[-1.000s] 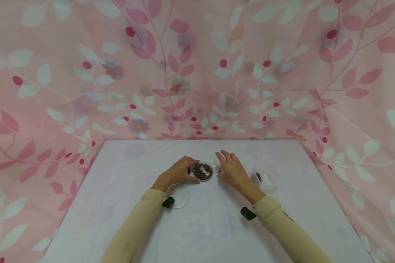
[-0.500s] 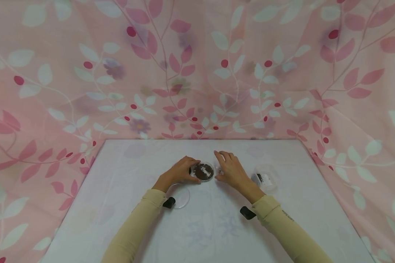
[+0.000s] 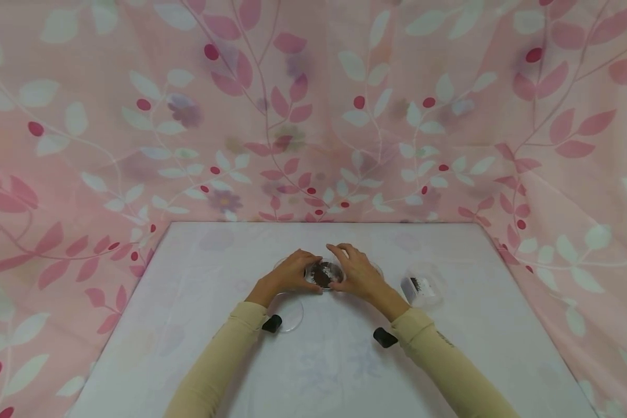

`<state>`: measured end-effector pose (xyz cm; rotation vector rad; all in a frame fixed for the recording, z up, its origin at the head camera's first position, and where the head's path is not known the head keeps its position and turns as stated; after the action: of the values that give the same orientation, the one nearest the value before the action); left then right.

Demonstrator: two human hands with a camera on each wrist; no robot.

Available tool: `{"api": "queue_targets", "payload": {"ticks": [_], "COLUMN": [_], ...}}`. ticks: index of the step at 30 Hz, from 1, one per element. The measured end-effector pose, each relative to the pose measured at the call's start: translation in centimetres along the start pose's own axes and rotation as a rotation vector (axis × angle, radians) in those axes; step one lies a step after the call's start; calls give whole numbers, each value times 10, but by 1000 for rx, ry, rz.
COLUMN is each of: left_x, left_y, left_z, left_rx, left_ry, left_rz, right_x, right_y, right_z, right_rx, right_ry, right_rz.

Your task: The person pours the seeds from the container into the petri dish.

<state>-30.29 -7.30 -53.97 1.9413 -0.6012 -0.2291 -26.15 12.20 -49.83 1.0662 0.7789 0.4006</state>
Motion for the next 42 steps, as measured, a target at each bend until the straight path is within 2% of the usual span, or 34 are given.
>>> {"api": "queue_targets", "payload": {"ticks": [8, 15, 23, 31, 37, 42], "left_x": [1, 2, 4, 5, 4, 4], "left_y": [1, 2, 5, 5, 4, 5], "left_z": [-1, 2, 6, 9, 10, 10], "left_rx": [-5, -6, 5, -19, -17, -25], "left_ry": [-39, -36, -54, -71, -93, -86], "left_rz": [-22, -32, -64, -81, -85, -72], "right_x": [-4, -10, -18, -20, -20, -21], "right_y": [-8, -11, -15, -25, -26, -27], "right_z": [0, 2, 6, 3, 4, 5], "right_rx": [-41, -55, -62, 3, 21, 5], "right_ry": [37, 46, 24, 20, 34, 29], "right_rz": [-8, -1, 83, 171, 181, 192]}}
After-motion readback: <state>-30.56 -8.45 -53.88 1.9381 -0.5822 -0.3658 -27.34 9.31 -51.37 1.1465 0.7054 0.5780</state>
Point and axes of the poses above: each hand's wrist, its own x-axis away from the middle knuckle, its own y-axis out of the back of the hand, z = x × y, the point moved 3 cm from there along -x, towards the middle knuckle, and after that the axes turned 10 degrees about y, right-handed, at the moved point
